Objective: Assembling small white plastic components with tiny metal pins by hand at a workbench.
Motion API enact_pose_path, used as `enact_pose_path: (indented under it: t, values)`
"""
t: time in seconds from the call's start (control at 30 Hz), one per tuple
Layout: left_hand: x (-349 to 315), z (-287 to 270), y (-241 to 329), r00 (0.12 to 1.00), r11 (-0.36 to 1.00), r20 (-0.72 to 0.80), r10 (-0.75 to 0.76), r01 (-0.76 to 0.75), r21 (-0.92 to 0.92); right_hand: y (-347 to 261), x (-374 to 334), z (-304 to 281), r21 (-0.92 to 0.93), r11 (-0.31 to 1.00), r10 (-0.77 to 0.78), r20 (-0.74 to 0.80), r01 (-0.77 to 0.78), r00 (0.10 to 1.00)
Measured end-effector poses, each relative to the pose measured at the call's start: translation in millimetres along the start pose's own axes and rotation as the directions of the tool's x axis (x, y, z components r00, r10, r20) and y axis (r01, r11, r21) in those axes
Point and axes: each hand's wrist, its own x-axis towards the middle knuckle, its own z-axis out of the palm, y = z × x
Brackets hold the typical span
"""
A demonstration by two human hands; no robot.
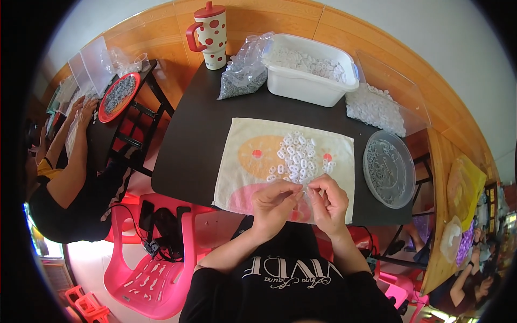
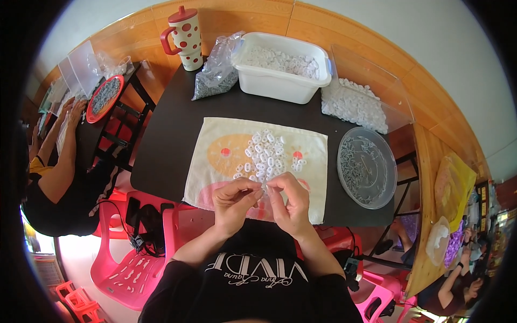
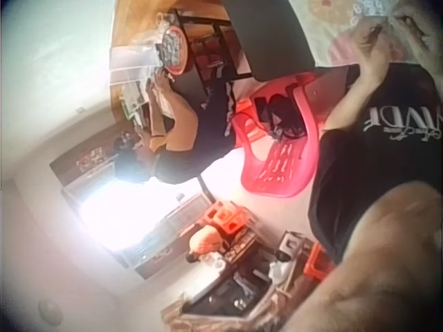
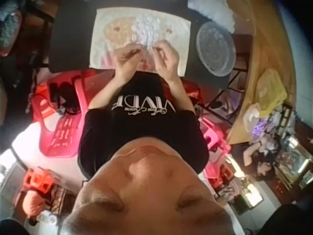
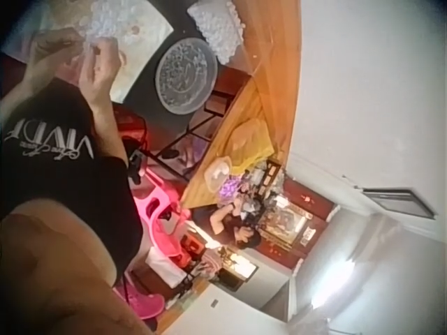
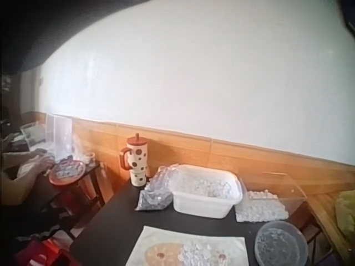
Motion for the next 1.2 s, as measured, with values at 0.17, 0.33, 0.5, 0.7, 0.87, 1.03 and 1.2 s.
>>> enact_pose_path:
  t: [0.17, 0.33, 0.5, 0.7, 0.87, 1.03, 1.2]
  values:
    - [12.6, -9.9, 5.5, 0.997, 0.991, -0.023, 0.076, -0.072, 0.113, 14.3, -0.2, -6.9, 0.170, 0.971, 0.175, -0.041, -0.166, 0.984]
    - [19.8, -29.6, 9.8, 0.999, 0.993, -0.026, 0.033, -0.030, 0.118, 17.5, -6.6, -13.7, -0.322, 0.929, -0.112, 0.224, 0.182, 0.968]
    - [13.4, -29.3, 2.2, 0.998, 0.997, -0.008, -0.063, 0.063, 0.045, 15.3, -15.6, 8.0, -0.486, 0.858, -0.021, 0.291, 0.167, 0.956]
    - [13.5, -30.3, 3.5, 0.986, 0.987, 0.052, -0.157, 0.158, -0.021, 20.2, -20.5, 13.8, -0.453, 0.853, -0.115, 0.318, 0.257, 0.941]
    - [10.9, -26.1, 3.3, 0.988, 0.989, 0.054, -0.147, 0.147, 0.002, 19.8, -22.5, 12.7, -0.423, 0.903, 0.039, 0.245, 0.071, 0.969]
    - [9.6, -24.0, 9.8, 0.996, 0.927, 0.029, -0.079, 0.063, 0.371, 14.9, -16.9, 10.5, -0.423, 0.896, -0.018, 0.260, 0.131, 0.965]
    - [7.7, -23.7, 23.5, 0.873, 0.325, 0.389, 0.293, -0.474, 0.818, 11.9, -18.2, 7.1, -0.385, 0.918, -0.007, 0.214, 0.091, 0.977]
